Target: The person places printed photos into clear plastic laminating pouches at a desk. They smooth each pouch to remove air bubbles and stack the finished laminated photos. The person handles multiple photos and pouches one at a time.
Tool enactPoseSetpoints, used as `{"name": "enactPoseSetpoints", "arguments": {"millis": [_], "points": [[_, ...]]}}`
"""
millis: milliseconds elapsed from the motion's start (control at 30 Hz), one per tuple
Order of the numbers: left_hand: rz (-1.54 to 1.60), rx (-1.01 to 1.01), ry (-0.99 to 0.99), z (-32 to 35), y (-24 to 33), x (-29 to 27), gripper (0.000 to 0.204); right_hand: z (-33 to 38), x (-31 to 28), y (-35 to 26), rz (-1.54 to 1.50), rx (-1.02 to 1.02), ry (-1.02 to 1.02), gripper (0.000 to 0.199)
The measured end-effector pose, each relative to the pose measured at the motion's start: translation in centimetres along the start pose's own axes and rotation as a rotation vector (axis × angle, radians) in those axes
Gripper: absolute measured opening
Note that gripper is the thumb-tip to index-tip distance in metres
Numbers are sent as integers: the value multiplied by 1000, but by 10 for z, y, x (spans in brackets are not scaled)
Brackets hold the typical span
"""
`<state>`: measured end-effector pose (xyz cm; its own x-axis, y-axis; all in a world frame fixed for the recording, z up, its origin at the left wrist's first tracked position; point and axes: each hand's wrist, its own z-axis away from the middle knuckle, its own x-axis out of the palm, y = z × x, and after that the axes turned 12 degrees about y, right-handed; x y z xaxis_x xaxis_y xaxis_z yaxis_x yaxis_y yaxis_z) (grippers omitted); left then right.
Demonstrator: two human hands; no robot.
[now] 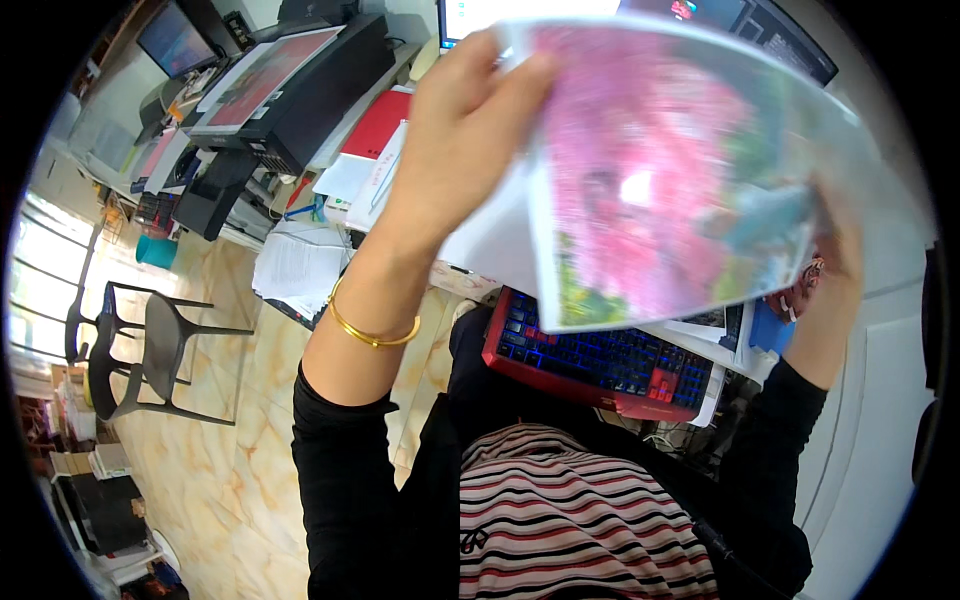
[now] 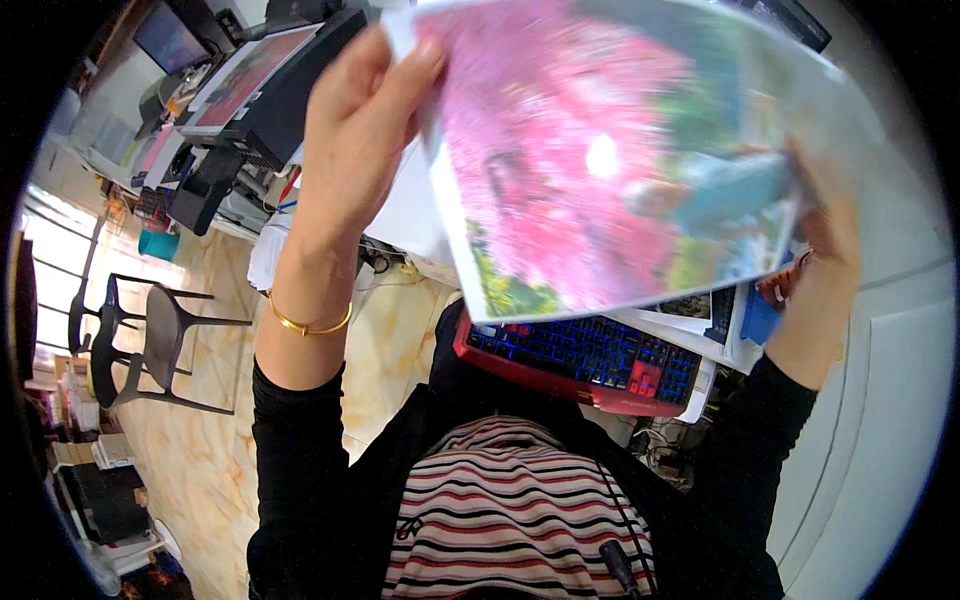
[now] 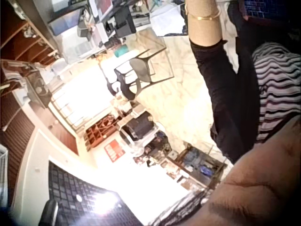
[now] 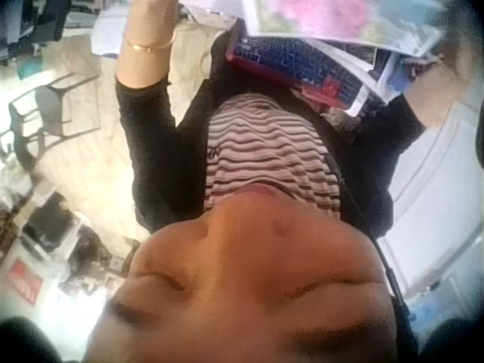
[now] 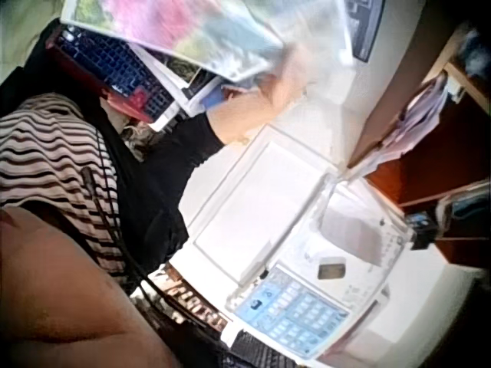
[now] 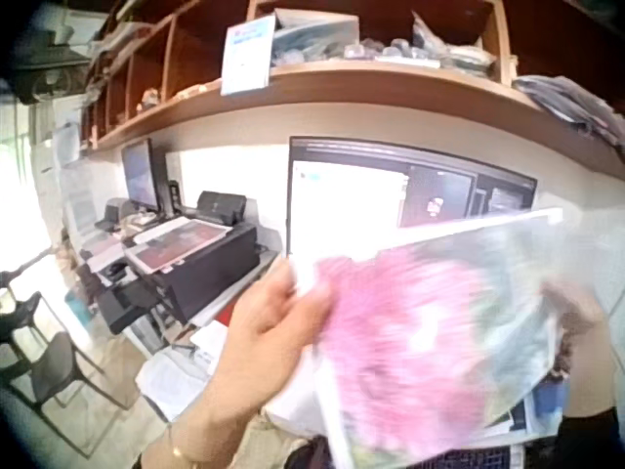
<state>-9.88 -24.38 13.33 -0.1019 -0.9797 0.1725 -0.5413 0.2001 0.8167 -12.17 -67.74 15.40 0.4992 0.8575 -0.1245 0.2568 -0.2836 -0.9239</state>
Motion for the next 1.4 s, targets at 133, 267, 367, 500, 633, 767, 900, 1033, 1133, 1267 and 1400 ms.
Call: {"name": "enactPoseSetpoints", "arguments": {"millis": [133, 267, 367, 500, 633, 767, 900, 1033, 1133, 1267, 1400], "points": [[-252, -483, 331, 40, -72, -66, 21, 12, 131, 34, 107, 208, -478, 36], [-458, -744, 359, 98, -126, -135, 23, 19, 228, 118, 179, 346, -685, 31], [-442, -831, 479, 127, -139, -155, 23, 31, 271, 163, 204, 409, -759, 33], [-178, -1034, 506, 143, -146, -163, 20, 32, 283, 188, 459, 210, -833, 29], [34, -1120, 512, 151, -145, -171, 18, 36, 282, 179, 517, 206, -803, 33], [16, -1163, 493, 149, -143, -177, 17, 36, 280, 187, 494, 194, -792, 32], [-24, -1185, 474, 141, -143, -178, 16, 37, 281, 191, 547, 138, -780, 28], [-26, -1162, 463, 136, -142, -180, 17, 37, 283, 200, 545, 139, -766, 27], [-62, -1156, 442, 133, -141, -180, 16, 34, 284, 205, 586, 128, -776, 28], [-116, -1133, 416, 131, -143, -182, 14, 33, 285, 201, 581, 178, -810, 30], [-209, -1146, 392, 128, -142, -181, 13, 33, 284, 196, 531, 170, -815, 34]]}}
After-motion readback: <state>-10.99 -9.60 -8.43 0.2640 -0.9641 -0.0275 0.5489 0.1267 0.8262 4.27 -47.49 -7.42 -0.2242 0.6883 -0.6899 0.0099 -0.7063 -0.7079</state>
